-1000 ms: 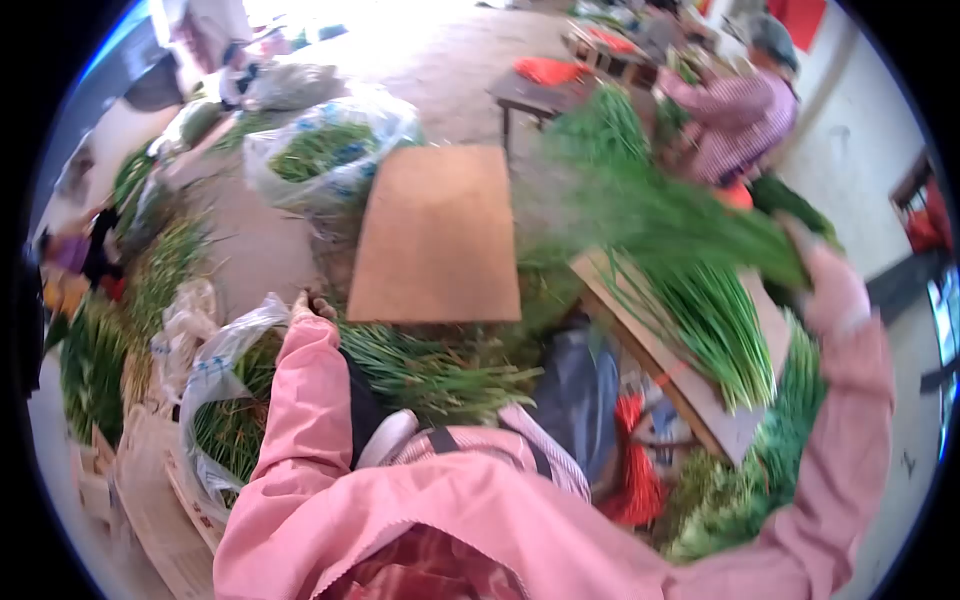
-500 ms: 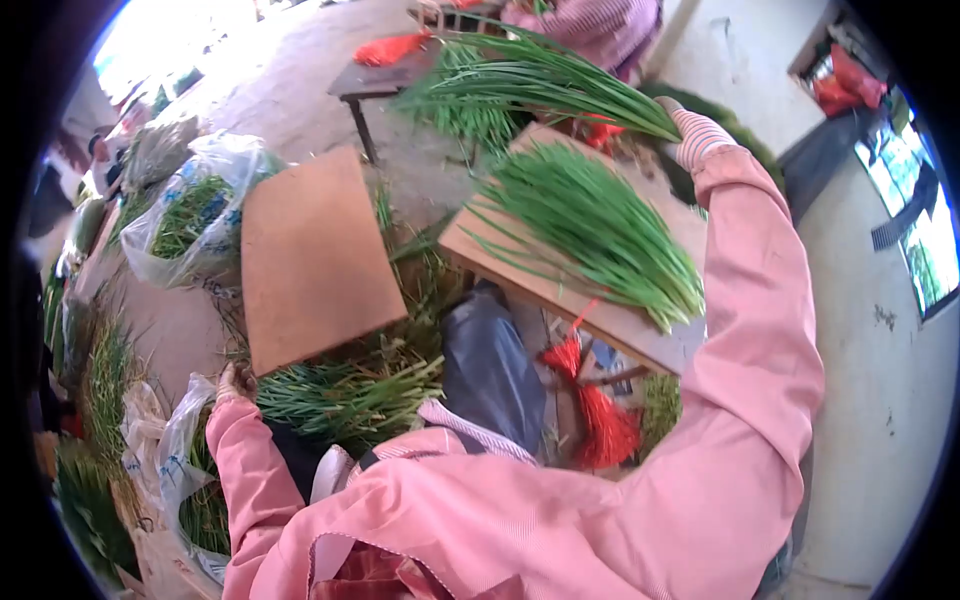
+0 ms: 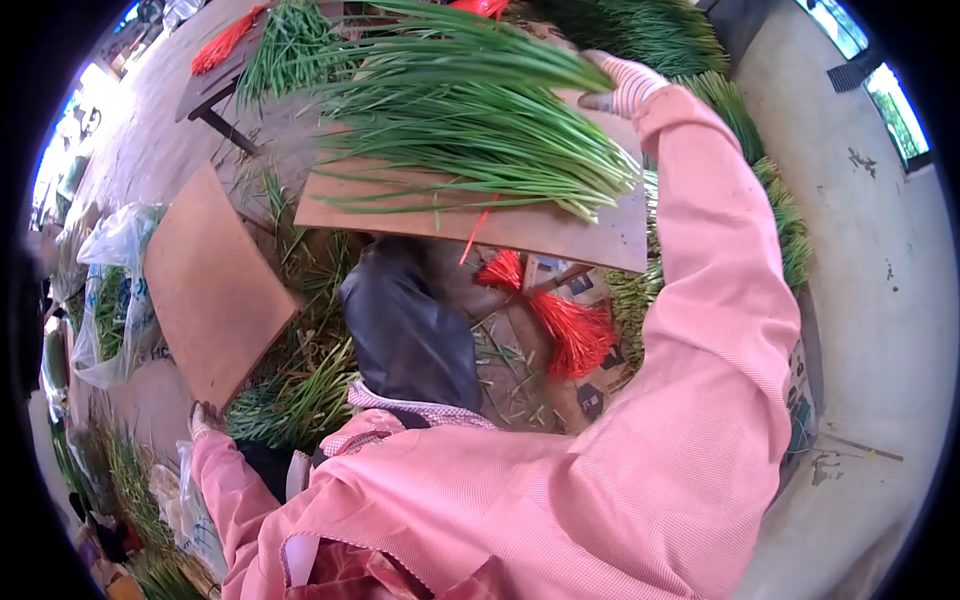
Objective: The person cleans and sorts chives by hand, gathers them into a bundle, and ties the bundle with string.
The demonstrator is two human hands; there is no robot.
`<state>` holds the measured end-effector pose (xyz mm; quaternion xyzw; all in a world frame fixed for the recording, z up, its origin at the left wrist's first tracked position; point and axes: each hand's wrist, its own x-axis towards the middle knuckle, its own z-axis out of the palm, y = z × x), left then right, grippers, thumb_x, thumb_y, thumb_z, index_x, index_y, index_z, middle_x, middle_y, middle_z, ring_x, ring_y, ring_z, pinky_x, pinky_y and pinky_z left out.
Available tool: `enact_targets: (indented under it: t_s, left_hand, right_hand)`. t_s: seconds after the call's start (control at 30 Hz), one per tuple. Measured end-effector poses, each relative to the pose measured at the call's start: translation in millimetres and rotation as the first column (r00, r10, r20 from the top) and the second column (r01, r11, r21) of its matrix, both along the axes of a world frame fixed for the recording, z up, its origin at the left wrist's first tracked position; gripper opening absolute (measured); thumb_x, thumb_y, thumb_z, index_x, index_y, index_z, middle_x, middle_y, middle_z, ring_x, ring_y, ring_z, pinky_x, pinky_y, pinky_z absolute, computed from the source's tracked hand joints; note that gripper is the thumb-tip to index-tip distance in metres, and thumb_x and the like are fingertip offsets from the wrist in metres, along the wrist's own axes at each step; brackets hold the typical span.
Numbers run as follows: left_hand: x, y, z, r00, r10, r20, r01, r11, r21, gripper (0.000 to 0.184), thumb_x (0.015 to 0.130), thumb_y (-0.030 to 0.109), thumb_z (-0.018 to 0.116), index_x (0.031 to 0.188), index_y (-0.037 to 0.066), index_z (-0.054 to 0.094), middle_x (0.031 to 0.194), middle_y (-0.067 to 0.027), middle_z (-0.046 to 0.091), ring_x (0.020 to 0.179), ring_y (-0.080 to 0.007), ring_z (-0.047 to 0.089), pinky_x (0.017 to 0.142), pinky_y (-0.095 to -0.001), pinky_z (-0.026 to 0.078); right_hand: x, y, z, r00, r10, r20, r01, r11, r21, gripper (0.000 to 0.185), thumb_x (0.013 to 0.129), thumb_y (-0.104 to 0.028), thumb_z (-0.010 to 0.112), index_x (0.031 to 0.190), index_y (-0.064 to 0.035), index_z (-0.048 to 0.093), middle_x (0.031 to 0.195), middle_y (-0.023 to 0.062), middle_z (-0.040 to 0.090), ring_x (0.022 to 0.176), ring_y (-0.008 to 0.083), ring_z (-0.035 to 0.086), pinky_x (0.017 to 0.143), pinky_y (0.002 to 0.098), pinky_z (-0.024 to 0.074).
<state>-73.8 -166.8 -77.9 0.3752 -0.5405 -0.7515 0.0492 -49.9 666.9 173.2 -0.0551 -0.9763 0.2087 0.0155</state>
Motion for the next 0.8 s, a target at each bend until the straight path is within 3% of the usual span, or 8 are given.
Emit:
enact_targets:
  t_s: [0.13, 0.17, 0.3, 0.43, 0.53, 0.57, 0.63, 0.8]
  left_hand:
    - [10, 67, 17, 0.982, -0.181, -0.059, 0.150, 0.926, -0.346, 0.025, 0.081, 0.012, 0.054, 0.105, 0.012, 0.050, 0.079, -0.0058, 0.055, 0.057, -0.0107, 0.047, 0.045, -0.0240, 0.041]
    - [12, 86, 23, 0.957, -0.290, -0.002, 0.238, 0.790, -0.565, 0.027, 0.081, 0.011, 0.054, 0.108, 0.011, 0.049, 0.081, -0.0059, 0.055, 0.057, -0.0105, 0.047, 0.047, -0.0237, 0.042]
    - [16, 239, 99, 0.723, -0.683, -0.106, 0.141, 0.295, -0.945, 0.022, 0.077, 0.014, 0.059, 0.096, 0.003, 0.056, 0.087, -0.0078, 0.059, 0.075, -0.0158, 0.056, 0.070, -0.0260, 0.045]
    - [10, 401, 152, 0.235, -0.967, -0.101, 0.133, 0.135, -0.982, 0.019, 0.070, 0.009, 0.062, 0.089, 0.005, 0.059, 0.079, -0.0123, 0.059, 0.070, -0.0246, 0.058, 0.062, -0.0323, 0.046]
    - [-6, 508, 159, -0.221, -0.975, -0.040, -0.163, 0.077, -0.984, 0.050, 0.062, 0.028, 0.068, 0.104, 0.005, 0.053, 0.097, -0.0133, 0.055, 0.095, -0.0327, 0.051, 0.083, -0.0413, 0.039]
    - [-6, 536, 158, -0.232, -0.959, 0.160, -0.209, -0.112, -0.972, 0.068, 0.056, 0.032, 0.070, 0.115, 0.007, 0.045, 0.113, -0.0132, 0.047, 0.108, -0.0327, 0.042, 0.091, -0.0443, 0.030]
    - [-9, 585, 138, -0.257, -0.958, 0.126, -0.352, -0.029, -0.936, 0.090, 0.044, 0.040, 0.073, 0.122, 0.013, 0.038, 0.124, -0.0107, 0.036, 0.117, -0.0302, 0.032, 0.097, -0.0481, 0.019]
    - [-39, 652, 142, -0.149, -0.867, 0.475, -0.415, -0.381, -0.826, 0.104, 0.041, 0.045, 0.074, 0.129, 0.022, 0.024, 0.130, -0.0100, 0.029, 0.122, -0.0285, 0.024, 0.097, -0.0530, 0.012]
  right_hand:
    - [4, 38, -71, 0.968, -0.130, 0.213, 0.186, 0.946, -0.267, 0.060, 0.071, -0.027, 0.066, 0.123, -0.0140, 0.037, 0.104, 0.0166, 0.054, 0.098, 0.0258, 0.052, 0.083, 0.0341, 0.0406]
    - [18, 14, -60, 0.965, -0.095, 0.244, 0.047, 0.980, 0.195, 0.060, 0.072, -0.032, 0.064, 0.122, -0.0144, 0.037, 0.103, 0.0181, 0.053, 0.097, 0.0294, 0.052, 0.083, 0.0364, 0.0408]
    - [29, -22, -40, 0.938, -0.237, 0.252, 0.096, 0.877, 0.470, 0.066, 0.069, -0.044, 0.062, 0.122, -0.0145, 0.037, 0.109, 0.0187, 0.049, 0.098, 0.0349, 0.049, 0.085, 0.0400, 0.0392]
    - [31, -28, -66, 0.970, -0.221, 0.099, 0.151, 0.873, 0.464, 0.088, 0.060, -0.054, 0.064, 0.126, -0.0091, 0.028, 0.120, 0.0177, 0.040, 0.107, 0.0345, 0.043, 0.088, 0.0409, 0.0371]
    - [35, -41, -68, 0.952, -0.251, 0.178, 0.186, 0.930, 0.318, 0.093, 0.058, -0.049, 0.067, 0.128, -0.0076, 0.022, 0.121, 0.0208, 0.038, 0.104, 0.0362, 0.045, 0.087, 0.0405, 0.0385]
    - [38, -42, -74, 0.966, -0.231, 0.118, 0.180, 0.925, 0.334, 0.094, 0.058, -0.047, 0.068, 0.129, -0.0070, 0.020, 0.121, 0.0223, 0.037, 0.103, 0.0374, 0.045, 0.086, 0.0397, 0.0390]
    - [42, -56, -76, 0.964, -0.249, 0.096, 0.194, 0.901, 0.389, 0.088, 0.061, -0.043, 0.067, 0.127, -0.0069, 0.023, 0.120, 0.0221, 0.038, 0.101, 0.0379, 0.046, 0.085, 0.0434, 0.0392]
    - [46, -62, -95, 0.968, -0.251, -0.007, 0.228, 0.866, 0.444, 0.083, 0.062, -0.040, 0.065, 0.127, -0.0067, 0.026, 0.122, 0.0189, 0.037, 0.104, 0.0365, 0.043, 0.087, 0.0486, 0.0348]
